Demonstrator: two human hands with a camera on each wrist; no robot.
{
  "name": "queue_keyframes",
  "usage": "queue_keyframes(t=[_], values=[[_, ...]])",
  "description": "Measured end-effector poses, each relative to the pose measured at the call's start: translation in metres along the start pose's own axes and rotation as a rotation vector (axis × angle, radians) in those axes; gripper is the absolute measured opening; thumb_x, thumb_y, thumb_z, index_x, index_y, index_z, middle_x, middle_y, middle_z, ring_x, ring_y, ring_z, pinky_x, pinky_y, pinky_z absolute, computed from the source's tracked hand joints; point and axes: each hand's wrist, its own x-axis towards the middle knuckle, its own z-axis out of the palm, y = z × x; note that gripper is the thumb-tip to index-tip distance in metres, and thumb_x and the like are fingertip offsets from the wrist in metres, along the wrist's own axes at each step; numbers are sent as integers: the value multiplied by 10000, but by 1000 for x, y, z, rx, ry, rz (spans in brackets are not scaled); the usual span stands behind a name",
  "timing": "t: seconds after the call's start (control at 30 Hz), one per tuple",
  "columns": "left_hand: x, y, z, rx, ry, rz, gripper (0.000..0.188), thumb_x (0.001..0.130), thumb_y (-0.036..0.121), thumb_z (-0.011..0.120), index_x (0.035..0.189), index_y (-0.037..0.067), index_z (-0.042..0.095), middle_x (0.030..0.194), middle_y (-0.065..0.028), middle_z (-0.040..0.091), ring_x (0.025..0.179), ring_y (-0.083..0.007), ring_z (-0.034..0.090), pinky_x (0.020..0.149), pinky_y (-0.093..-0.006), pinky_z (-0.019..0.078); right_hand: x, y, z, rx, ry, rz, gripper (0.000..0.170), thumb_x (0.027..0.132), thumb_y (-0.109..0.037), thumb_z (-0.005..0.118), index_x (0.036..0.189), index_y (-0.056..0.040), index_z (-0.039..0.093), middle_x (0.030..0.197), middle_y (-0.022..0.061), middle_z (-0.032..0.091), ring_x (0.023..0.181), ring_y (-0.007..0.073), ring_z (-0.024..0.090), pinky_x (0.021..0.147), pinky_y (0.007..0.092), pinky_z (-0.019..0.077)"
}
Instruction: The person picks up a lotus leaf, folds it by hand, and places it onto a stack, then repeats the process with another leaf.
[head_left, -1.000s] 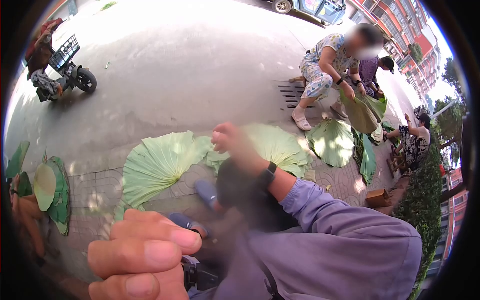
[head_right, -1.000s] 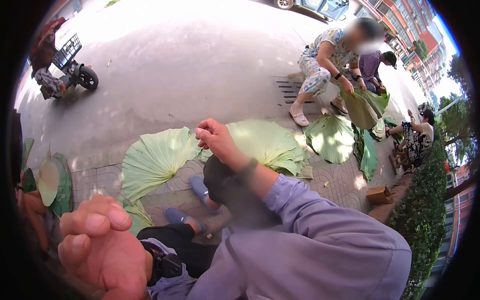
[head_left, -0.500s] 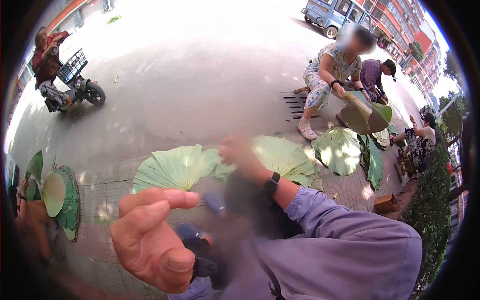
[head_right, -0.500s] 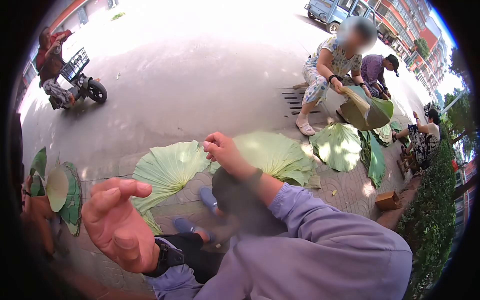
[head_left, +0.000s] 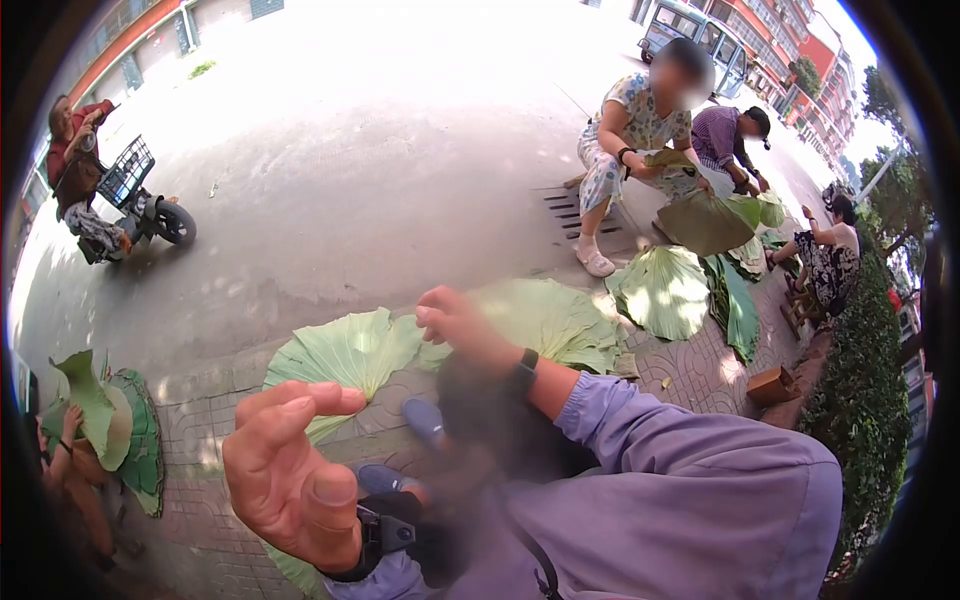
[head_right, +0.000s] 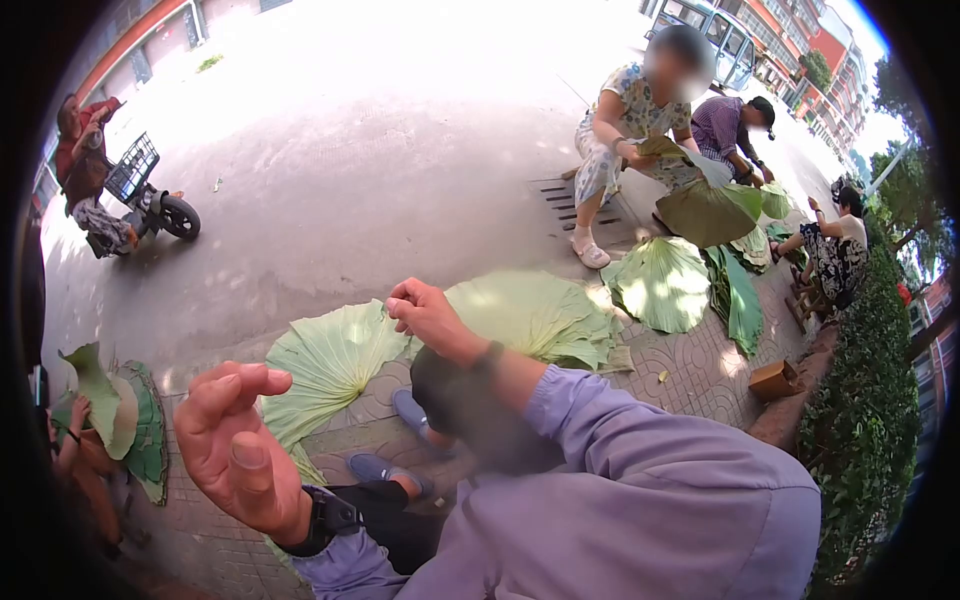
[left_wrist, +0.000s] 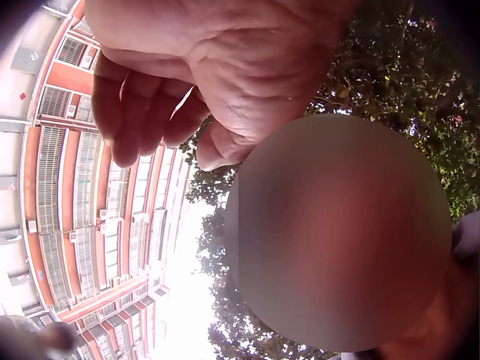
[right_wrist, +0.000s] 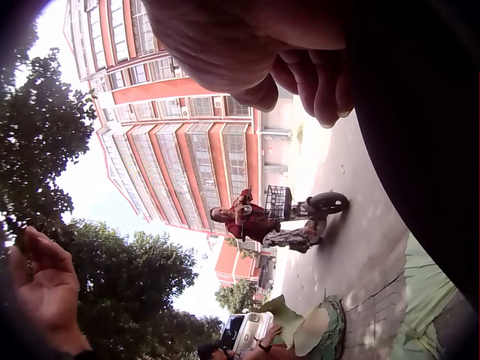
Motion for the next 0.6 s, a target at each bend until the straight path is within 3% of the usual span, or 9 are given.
queue_keyframes(t=[0.13, 0.6], values=[[2, -2, -3, -10, -57, 27, 513, 949, 343, 664, 1261, -53, 563, 1091, -232, 656, 934, -280, 649, 885, -411, 509, 2, 0, 2, 2, 1, 22, 209, 1011, -215, 628, 1082, -19, 617, 946, 46, 656, 783, 125, 627, 697, 301, 533], [-1, -5, -2, -30, -79, -13, 498, 943, 336, 694, 1244, -44, 580, 1091, -212, 656, 913, -276, 661, 903, -410, 512, -1, 2, 1, 4, 18, 25, 230, 997, -222, 642, 1110, -23, 622, 951, 49, 660, 788, 130, 631, 701, 306, 524]])
